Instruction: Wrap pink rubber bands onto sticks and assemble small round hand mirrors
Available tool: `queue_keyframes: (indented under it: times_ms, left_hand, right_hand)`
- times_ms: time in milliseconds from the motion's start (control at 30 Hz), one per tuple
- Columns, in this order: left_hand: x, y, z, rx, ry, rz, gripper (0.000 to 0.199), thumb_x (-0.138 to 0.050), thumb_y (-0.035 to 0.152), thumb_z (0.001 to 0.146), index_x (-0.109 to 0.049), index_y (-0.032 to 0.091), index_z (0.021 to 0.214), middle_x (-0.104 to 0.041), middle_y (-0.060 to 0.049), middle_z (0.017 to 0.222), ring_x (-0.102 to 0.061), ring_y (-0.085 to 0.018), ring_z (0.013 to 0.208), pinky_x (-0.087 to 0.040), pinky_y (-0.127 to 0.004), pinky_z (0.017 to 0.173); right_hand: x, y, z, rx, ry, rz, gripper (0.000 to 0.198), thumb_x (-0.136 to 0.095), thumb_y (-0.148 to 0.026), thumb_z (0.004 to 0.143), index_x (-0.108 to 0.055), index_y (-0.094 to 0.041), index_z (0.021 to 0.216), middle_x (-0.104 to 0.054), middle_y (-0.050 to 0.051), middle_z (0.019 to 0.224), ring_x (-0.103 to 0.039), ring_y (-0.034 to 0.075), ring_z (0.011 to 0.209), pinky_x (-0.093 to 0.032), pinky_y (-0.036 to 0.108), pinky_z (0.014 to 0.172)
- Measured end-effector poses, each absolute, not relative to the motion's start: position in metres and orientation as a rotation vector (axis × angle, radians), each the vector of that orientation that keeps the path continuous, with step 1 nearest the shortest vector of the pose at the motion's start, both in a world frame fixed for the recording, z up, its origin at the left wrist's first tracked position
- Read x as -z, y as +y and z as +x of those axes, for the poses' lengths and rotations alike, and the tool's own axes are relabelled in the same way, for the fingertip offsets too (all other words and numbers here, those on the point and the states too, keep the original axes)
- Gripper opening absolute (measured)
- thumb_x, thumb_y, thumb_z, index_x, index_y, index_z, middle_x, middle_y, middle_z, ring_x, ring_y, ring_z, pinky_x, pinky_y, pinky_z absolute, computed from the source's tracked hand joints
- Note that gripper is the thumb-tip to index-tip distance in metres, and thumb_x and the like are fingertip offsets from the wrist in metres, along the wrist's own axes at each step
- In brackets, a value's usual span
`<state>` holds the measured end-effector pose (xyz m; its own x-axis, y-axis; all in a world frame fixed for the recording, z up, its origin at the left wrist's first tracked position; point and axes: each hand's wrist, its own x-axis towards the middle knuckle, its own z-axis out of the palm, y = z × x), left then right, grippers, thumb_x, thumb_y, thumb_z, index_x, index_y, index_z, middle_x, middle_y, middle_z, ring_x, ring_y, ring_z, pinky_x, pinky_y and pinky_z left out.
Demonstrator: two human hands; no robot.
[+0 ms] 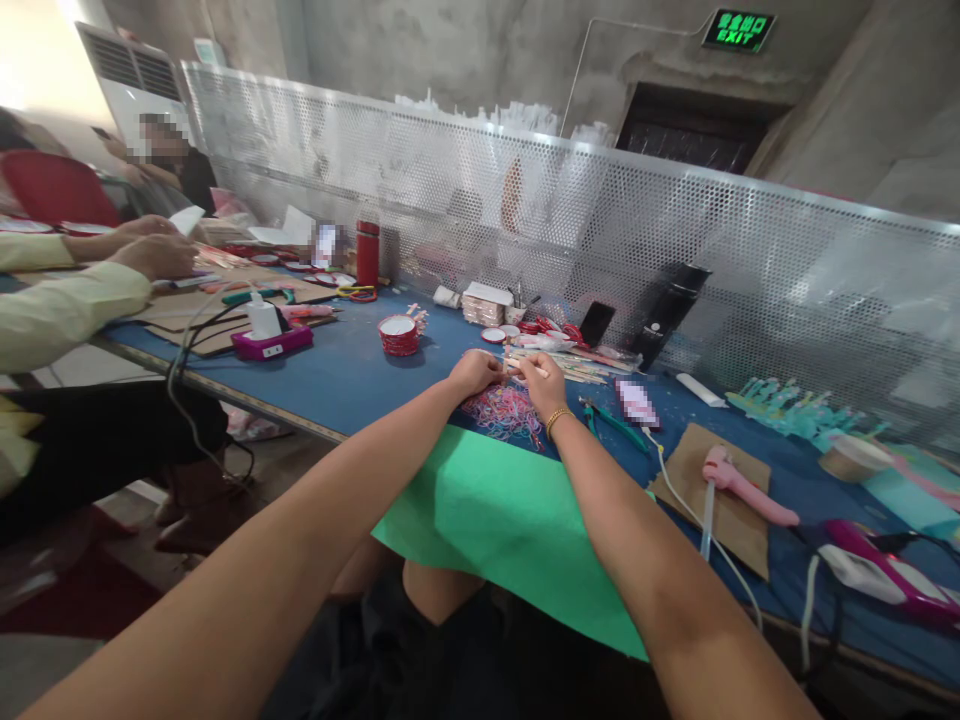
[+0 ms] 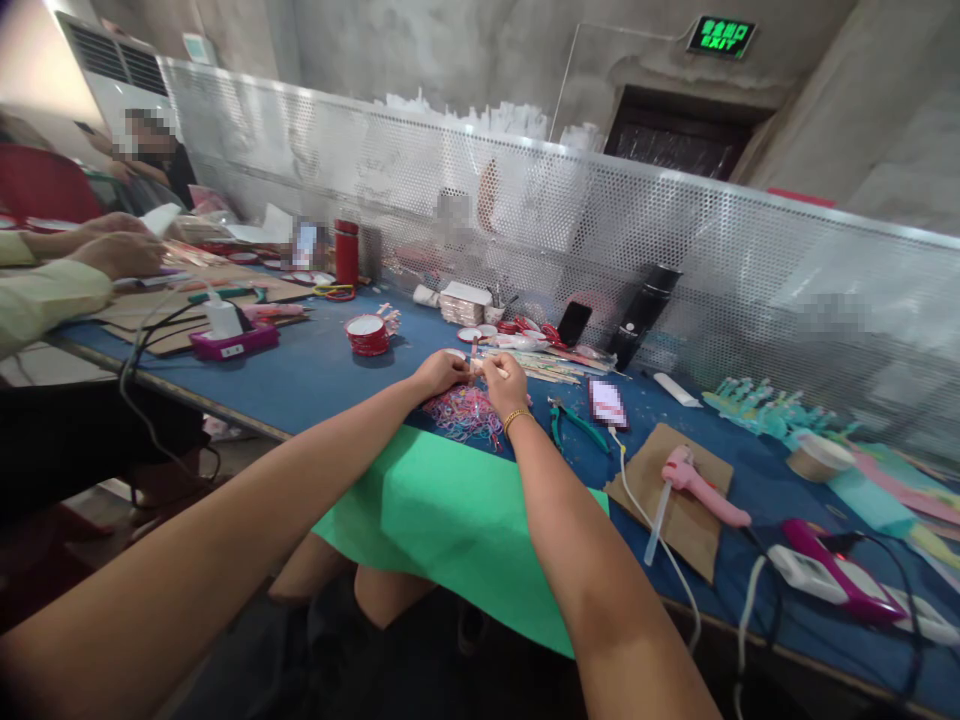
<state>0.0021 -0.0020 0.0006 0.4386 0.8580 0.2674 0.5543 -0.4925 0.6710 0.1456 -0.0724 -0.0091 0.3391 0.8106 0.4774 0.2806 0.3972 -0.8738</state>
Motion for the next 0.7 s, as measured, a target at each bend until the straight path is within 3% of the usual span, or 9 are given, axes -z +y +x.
queue_keyframes:
  times_ms: [700]
  left_hand:
    - [0.0,-0.002,0.001,-0.82,1.171,2.211,0.023,-0.068,0.036,0.067,-0.075,0.014,0.068,-0.06,0.002,0.056,-0.046,-0.011,0.057,-0.028,-0.025,0.055]
  right_hand:
    - [0.01,-0.072,0.146,-0.493,-1.213,-1.137,0.019,-0.057,-0.039,0.074,-0.059,-0.021,0.069,-0.069,-0.001,0.067,-0.061,0.017,0.066,-0.049,0.029,0.069]
